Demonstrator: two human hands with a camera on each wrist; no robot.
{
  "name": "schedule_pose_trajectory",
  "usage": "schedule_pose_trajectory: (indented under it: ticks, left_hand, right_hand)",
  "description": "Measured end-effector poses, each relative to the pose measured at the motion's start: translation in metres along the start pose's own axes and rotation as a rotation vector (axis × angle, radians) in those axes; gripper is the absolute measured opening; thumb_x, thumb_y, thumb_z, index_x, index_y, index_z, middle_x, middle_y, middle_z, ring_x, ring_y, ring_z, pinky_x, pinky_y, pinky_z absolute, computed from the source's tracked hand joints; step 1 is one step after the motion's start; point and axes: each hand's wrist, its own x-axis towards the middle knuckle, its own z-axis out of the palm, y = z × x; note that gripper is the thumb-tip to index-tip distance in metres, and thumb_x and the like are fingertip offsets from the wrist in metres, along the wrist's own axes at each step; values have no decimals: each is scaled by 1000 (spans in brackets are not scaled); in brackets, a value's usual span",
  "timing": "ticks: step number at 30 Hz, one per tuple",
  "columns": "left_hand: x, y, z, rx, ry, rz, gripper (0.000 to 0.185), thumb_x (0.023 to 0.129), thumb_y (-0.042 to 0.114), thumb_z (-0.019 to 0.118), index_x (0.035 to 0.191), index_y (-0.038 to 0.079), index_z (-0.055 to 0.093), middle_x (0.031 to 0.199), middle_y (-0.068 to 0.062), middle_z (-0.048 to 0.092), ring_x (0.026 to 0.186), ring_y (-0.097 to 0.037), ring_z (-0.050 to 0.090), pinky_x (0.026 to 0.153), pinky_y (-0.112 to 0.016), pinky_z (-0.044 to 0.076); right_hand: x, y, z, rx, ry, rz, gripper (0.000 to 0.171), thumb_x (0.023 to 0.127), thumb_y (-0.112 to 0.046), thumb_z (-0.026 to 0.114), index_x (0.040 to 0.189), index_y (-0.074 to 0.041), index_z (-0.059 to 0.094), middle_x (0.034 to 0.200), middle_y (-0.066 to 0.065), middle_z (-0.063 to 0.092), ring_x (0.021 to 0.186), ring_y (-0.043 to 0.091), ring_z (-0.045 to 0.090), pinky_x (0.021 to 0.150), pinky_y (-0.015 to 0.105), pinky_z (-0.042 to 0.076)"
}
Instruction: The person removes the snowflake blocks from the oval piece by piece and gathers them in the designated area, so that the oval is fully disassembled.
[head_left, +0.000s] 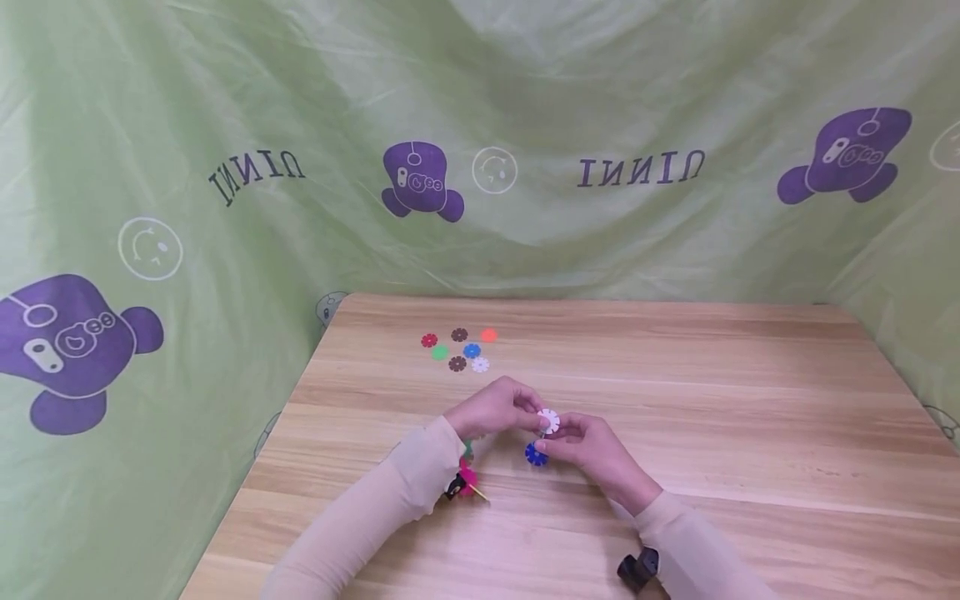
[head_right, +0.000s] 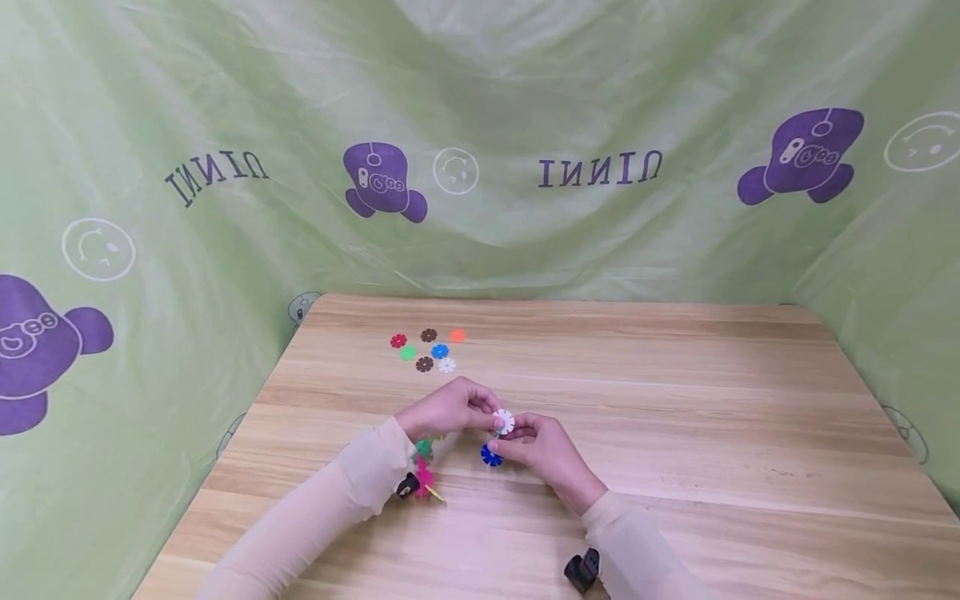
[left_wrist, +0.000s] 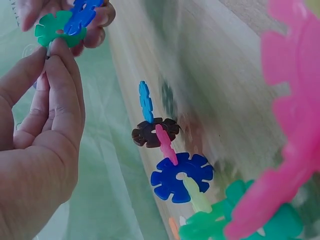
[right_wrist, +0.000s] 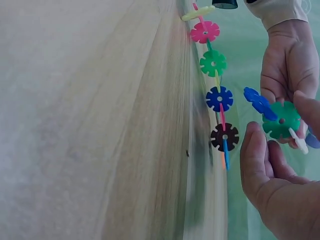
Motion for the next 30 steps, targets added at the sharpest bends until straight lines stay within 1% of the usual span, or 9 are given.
schedule_pose_trajectory:
  ticks: [5,11,17,23,27,30]
  left_hand:
    - [-1,2,0,-2,16,-17,13,78,26,75,88,19,71,82,6,69,82,-10,61,82,-29,47]
    - [-2,4,0,-7,33,-7,14,77,23,75,88,16,71,81,5,69,80,-10,62,78,-26,49]
    - [-4,3,0,-56,30,15,13,77,18,75,88,12,71,82,2,70,79,-12,62,76,-25,49]
    - [-6,3,-1,-74,27,29,12,77,16,75,88,12,71,83,2,70,81,-13,61,76,-27,48]
    - [-7,7,-3,-78,42,32,11,76,14,75,87,12,71,83,1,69,81,-14,60,76,-27,47]
    - [-6,8,-4,-106,57,37,11,76,11,75,87,11,71,83,0,70,81,-15,60,75,-27,49]
  right_hand:
    - [1,-1,2,-18,3,-19,51,74,-25,78,113,2,60,103,13,69,95,20,66,84,30,54]
    - [2,0,2,0,-10,-19,49,75,-25,78,113,1,61,103,13,69,95,19,67,87,29,53]
    - [3,1,2,9,-27,-26,50,74,-28,78,111,1,61,102,12,69,94,19,67,88,31,52]
    - [2,0,2,44,-44,-20,51,75,-28,77,112,1,60,103,12,69,95,20,67,89,32,52]
    - [0,-3,3,44,-37,-22,51,77,-29,76,113,2,60,103,12,69,95,19,66,89,32,51]
    - [-1,-7,3,46,-25,-22,48,78,-28,75,112,3,61,102,11,70,94,18,66,88,30,52]
